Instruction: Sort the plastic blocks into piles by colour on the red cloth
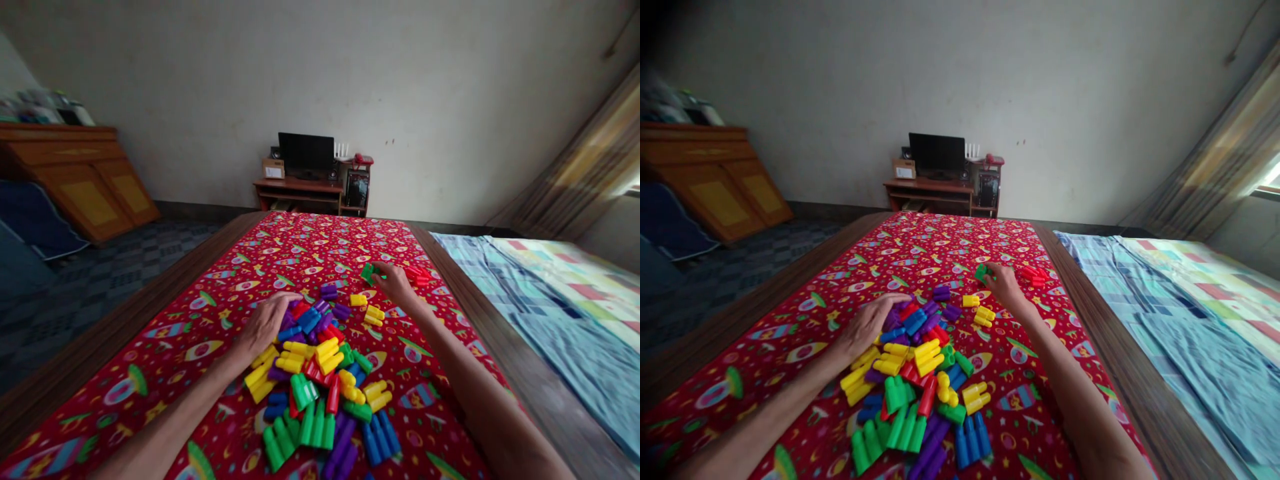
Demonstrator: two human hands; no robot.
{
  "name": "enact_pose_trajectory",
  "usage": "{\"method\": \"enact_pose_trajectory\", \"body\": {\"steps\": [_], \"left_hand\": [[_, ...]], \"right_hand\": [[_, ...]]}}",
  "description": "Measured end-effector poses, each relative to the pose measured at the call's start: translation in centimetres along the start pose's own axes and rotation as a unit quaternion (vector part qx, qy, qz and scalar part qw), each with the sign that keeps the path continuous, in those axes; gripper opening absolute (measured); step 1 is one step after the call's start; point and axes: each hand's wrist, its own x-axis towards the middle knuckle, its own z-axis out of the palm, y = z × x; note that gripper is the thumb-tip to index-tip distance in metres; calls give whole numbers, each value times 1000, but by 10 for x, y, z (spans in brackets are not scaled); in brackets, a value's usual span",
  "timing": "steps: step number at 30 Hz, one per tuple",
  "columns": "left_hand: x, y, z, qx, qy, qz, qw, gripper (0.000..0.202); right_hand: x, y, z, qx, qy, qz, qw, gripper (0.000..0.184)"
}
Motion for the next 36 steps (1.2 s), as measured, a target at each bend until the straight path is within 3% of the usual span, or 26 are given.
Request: {"method": "enact_pose_trajectory", "body": {"steps": [5,10,13,15,17,20,21,23,26,30,34,36], "left_hand": [[0,-16,2,-156,41,-119,980,59],[-2,-22,4,-181,36,-107,977,58],[-4,-22,4,-168,29,-106,980,56],[-4,-20,3,-155,29,-108,982,54],[-5,-19,2,-146,28,-102,984,50],[-5,-18,1,-142,23,-98,985,48],[-5,-19,1,-143,22,-96,985,49],[-5,-20,1,-147,20,-89,985,50],[-5,-20,1,-146,22,-81,986,50],[-5,-18,0,-133,21,-81,988,51],[-4,-20,0,-118,20,-83,989,51],[-4,-21,0,-118,23,-84,989,51]], "right_hand": [[1,16,20,11,51,17,999,19],[0,17,27,-46,111,57,991,24],[-2,8,16,-74,107,43,991,25],[-5,-8,1,-69,28,15,997,27],[-13,-29,-15,-41,-124,-34,991,28],[-32,-66,-31,6,-359,-119,926,17],[-39,-77,-32,5,-403,-144,904,17],[-51,-94,-29,-25,-431,-175,885,25],[-58,-103,-20,-50,-419,-191,886,23],[-43,-84,-24,29,-365,-170,915,20],[-17,-39,-29,56,-160,-59,984,21],[-8,-13,-23,23,-71,-4,997,24]]}}
